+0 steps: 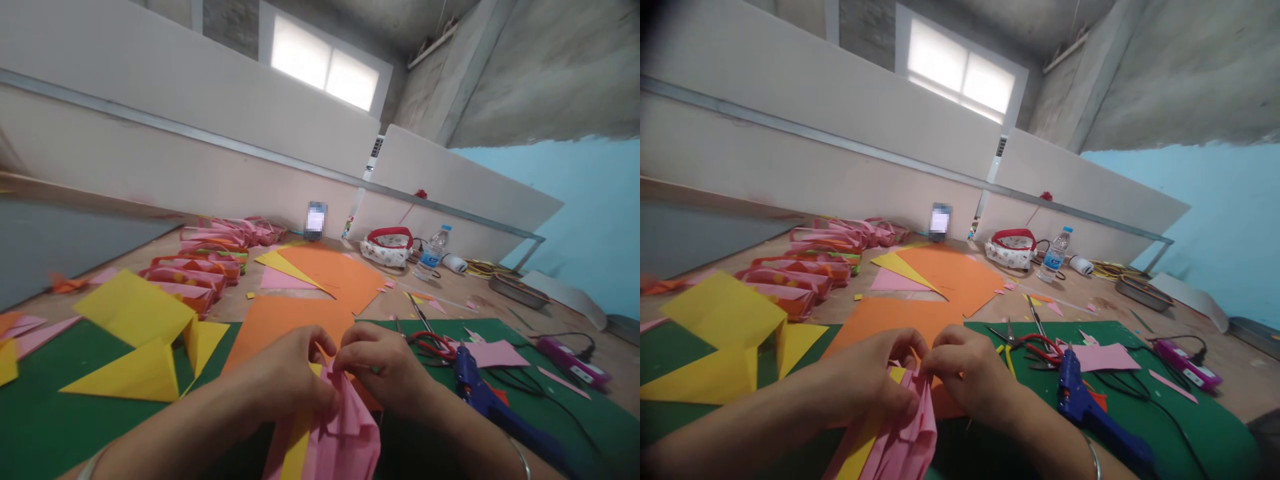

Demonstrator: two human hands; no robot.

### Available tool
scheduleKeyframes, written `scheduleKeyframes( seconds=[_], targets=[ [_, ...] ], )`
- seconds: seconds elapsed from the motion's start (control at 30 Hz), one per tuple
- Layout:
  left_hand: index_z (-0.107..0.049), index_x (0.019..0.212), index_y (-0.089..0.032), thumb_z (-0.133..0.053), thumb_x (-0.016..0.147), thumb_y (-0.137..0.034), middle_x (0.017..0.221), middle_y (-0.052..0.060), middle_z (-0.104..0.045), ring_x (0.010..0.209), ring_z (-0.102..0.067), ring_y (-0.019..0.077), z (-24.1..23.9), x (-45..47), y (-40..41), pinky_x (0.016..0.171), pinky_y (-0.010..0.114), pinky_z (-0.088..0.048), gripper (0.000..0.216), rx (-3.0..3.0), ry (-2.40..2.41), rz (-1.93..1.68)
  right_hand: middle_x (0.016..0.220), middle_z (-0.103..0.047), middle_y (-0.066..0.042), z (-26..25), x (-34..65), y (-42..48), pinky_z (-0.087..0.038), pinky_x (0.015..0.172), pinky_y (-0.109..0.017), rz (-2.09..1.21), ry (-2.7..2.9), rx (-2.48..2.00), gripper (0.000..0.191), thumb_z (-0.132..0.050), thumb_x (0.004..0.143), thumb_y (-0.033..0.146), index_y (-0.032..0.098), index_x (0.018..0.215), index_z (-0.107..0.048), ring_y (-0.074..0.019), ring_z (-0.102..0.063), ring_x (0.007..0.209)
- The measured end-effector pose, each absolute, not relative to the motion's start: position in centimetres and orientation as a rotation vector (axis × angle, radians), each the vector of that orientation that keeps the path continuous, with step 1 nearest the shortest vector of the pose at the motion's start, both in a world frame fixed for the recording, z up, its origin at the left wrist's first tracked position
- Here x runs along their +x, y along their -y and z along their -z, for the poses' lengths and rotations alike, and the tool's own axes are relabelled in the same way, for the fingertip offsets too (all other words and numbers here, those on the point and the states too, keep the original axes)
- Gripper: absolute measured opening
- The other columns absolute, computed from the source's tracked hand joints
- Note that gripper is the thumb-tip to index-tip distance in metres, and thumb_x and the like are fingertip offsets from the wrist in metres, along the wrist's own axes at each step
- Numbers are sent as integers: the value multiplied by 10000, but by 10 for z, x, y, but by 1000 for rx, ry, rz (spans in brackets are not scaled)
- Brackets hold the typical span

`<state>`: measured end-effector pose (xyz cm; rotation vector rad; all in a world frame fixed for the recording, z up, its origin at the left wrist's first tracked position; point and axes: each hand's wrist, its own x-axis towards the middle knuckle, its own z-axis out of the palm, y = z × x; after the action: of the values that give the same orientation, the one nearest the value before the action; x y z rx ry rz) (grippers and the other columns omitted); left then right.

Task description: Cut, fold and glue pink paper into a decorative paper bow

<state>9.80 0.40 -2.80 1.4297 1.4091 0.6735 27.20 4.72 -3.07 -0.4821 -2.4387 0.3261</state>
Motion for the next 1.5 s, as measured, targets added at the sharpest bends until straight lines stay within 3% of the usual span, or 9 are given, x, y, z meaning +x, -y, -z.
scheduleKeyframes(
  seconds=[0.17, 0.4, 0.67, 0.87, 1.03, 1.1, 1.23, 1.5],
  targets=[
    [-562, 933, -203, -628, 484, -158, 807, -23, -545, 601, -549, 127, 23, 97, -3, 523, 236, -412, 457, 1273, -1229, -728, 745, -600, -44, 29, 272, -47, -449, 593, -212, -315, 2411, -483, 210, -500, 809, 84, 181, 750, -676, -114, -574, 677],
    [-524, 976, -135, -531, 582, -114, 564, -42, -554, 541, -520, 109, 14, 101, -1, 526, 212, -381, 394, 1038, -1123, -821, 741, -607, -45, 28, 273, -48, -452, 580, -215, -326, 2397, -469, 194, -505, 825, 113, 184, 760, -674, -112, -567, 661],
    [-535, 956, -187, -561, 569, -167, 641, 1, -631, 589, -576, 148, 19, 104, -2, 537, 240, -410, 388, 890, -1172, -815, 754, -599, -43, 26, 272, -45, -457, 583, -208, -337, 2372, -420, 243, -476, 840, 95, 195, 774, -687, -107, -574, 674],
    [-526, 897, -178, -564, 522, -124, 471, -77, -522, 454, -486, 97, 24, 104, -2, 468, 213, -354, 381, 853, -1150, -871, 757, -583, -49, 27, 273, -44, -445, 573, -210, -371, 2373, -401, 261, -468, 846, 96, 191, 784, -703, -108, -568, 671],
    [-519, 829, -162, -622, 508, -128, 461, -74, -546, 425, -494, 90, 22, 104, -5, 437, 202, -338, 339, 943, -1166, -930, 773, -603, -33, 20, 273, -38, -443, 640, -234, -586, 2260, -597, 247, -480, 807, 70, 197, 815, -692, -114, -569, 715],
    [-504, 829, -164, -664, 546, -187, 473, -80, -550, 430, -497, 82, 20, 105, -5, 441, 196, -340, 326, 1022, -1219, -992, 722, -589, -16, 17, 271, -32, -432, 590, -228, -722, 2139, -793, 159, -532, 809, 152, 184, 903, -656, -110, -549, 659],
    [-489, 827, -176, -665, 596, -237, 532, -62, -578, 472, -524, 99, 17, 108, -4, 468, 213, -377, 296, 1146, -1338, -1075, 580, -518, 34, 12, 262, -20, -350, 440, -189, -1050, 2052, -1010, 196, -570, 810, 312, 153, 924, -568, -81, -475, 507],
    [-556, 740, -191, -603, 660, -256, 704, -5, -632, 700, -604, 175, 10, 113, 4, 633, 279, -447, 114, 1489, -1548, -1115, 644, -579, 11, 0, 256, -22, -371, 469, -183, -998, 2001, -1152, 211, -562, 706, 70, 149, 901, -539, -87, -520, 560]
  ],
)
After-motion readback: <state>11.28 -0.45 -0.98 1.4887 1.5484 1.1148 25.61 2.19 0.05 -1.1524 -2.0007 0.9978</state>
